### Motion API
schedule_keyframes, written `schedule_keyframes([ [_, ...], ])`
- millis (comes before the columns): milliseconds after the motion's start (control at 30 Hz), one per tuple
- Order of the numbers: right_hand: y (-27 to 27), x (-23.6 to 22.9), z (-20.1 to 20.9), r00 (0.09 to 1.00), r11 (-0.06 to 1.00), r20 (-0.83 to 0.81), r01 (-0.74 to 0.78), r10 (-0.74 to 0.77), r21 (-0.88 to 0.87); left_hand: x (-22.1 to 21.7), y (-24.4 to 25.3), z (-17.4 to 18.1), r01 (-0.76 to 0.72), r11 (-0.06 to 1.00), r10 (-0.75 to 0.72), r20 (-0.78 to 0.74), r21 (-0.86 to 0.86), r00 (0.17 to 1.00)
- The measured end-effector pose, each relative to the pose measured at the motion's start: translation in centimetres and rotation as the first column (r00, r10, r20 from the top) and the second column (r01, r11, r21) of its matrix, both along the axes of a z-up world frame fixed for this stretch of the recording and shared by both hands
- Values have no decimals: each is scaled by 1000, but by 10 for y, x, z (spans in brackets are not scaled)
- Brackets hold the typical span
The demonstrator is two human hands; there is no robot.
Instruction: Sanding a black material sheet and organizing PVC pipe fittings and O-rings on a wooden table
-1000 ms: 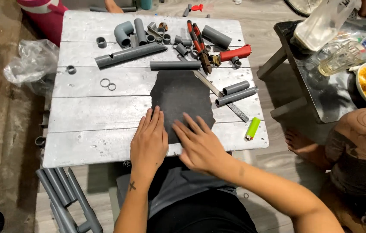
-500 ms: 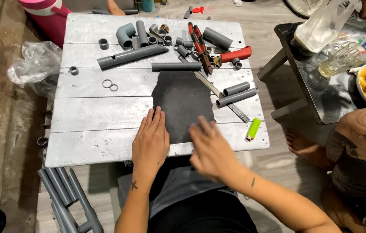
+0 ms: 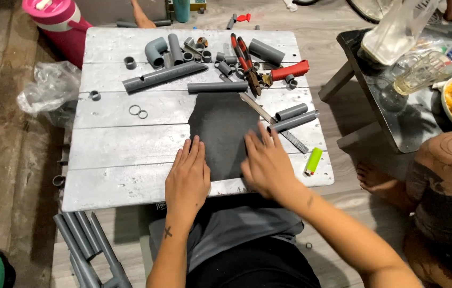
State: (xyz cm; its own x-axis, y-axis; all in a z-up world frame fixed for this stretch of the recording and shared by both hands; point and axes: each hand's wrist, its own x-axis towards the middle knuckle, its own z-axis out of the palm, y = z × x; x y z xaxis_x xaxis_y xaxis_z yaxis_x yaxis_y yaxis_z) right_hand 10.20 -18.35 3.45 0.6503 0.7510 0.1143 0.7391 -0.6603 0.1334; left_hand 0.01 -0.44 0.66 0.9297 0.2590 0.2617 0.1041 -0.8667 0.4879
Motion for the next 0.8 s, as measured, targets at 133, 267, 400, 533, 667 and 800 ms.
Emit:
schedule_keyframes([
  [133, 13, -29, -18, 984, 966, -42, -159, 171, 205, 1, 0, -6, 6, 1000, -6, 30, 26, 1000],
  [267, 55, 9, -29, 968, 940, 35, -249, 248, 234, 1, 1, -6, 3, 998, -4, 27, 60, 1000],
  [400, 56, 69, -40, 986, 984, 158, -79, 53, 159, 1, 0, -5, -12, 1000, 12, -2, 28, 1000],
  [533, 10, 41, -31, 996, 997, 87, 18, -25, 81, -1, -2, 1, -26, 1000, 26, -2, 7, 1000],
  [667, -17, -5, -30, 997, 994, 25, -74, 72, 85, 0, 1, -16, -2, 999, -1, 65, 53, 998],
  [800, -19, 6, -44, 972, 969, 83, -229, 222, 92, 3, 2, -26, 24, 995, -35, 110, 98, 993],
])
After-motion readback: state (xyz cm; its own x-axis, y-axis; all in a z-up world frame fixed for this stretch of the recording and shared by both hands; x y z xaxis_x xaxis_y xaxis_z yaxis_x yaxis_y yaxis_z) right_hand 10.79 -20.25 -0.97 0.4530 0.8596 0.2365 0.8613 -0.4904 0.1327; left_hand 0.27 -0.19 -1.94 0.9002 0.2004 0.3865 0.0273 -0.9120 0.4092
